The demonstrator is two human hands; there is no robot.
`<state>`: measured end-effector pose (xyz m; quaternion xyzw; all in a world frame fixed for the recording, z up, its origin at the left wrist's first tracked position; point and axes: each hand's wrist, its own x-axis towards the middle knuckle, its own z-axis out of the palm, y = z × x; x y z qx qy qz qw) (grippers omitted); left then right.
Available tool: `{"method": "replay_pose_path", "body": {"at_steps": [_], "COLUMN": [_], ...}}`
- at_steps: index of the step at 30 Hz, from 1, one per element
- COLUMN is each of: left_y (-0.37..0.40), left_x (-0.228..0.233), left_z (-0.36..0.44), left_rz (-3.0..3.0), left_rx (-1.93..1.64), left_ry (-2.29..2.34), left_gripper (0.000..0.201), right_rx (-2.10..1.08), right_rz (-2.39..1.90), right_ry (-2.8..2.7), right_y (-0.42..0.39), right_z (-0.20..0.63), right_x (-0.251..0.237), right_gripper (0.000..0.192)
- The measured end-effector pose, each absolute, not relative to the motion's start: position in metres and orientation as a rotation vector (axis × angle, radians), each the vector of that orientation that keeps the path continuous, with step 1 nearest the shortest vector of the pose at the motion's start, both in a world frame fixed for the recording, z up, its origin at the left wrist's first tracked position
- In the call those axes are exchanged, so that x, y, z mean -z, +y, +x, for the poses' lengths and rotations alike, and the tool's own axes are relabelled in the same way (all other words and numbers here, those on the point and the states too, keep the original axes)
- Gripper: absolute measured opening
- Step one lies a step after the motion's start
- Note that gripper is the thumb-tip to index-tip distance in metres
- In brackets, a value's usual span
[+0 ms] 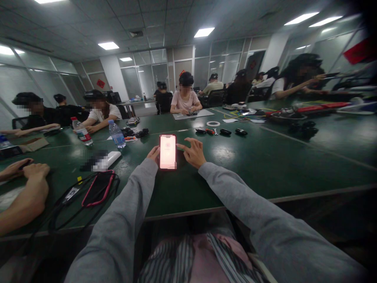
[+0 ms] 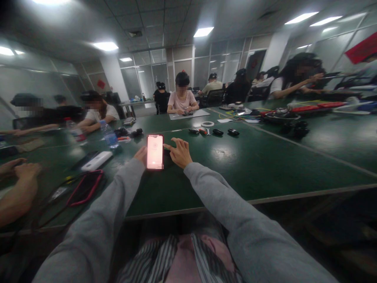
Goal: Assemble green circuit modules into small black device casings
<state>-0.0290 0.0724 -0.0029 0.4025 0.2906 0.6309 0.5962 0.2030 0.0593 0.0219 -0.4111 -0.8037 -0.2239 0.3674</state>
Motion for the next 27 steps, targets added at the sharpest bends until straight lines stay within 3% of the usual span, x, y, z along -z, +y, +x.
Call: {"method": "replay_pose_path", "body": {"at_steps": [16, 27], "left_y": [0.071, 0.065], "left_x": [0.003, -0.003], "left_z": [-0.03, -0.028], "left_rz": [0.961, 0.956], "left_rx": [-1.471, -1.482], "left_ry": [0.729, 0.735], "left_gripper": [0.048, 0.045], "right_rx": [0.51, 0.265], "right_rz": [-1.118, -1.194], "right_ry": [-1.952, -1.831], "right_y": [0.065, 0.083], "right_z": [0.205, 0.209], "right_x": [-0.02, -0.009], "right_gripper": [0.048, 0.041]}}
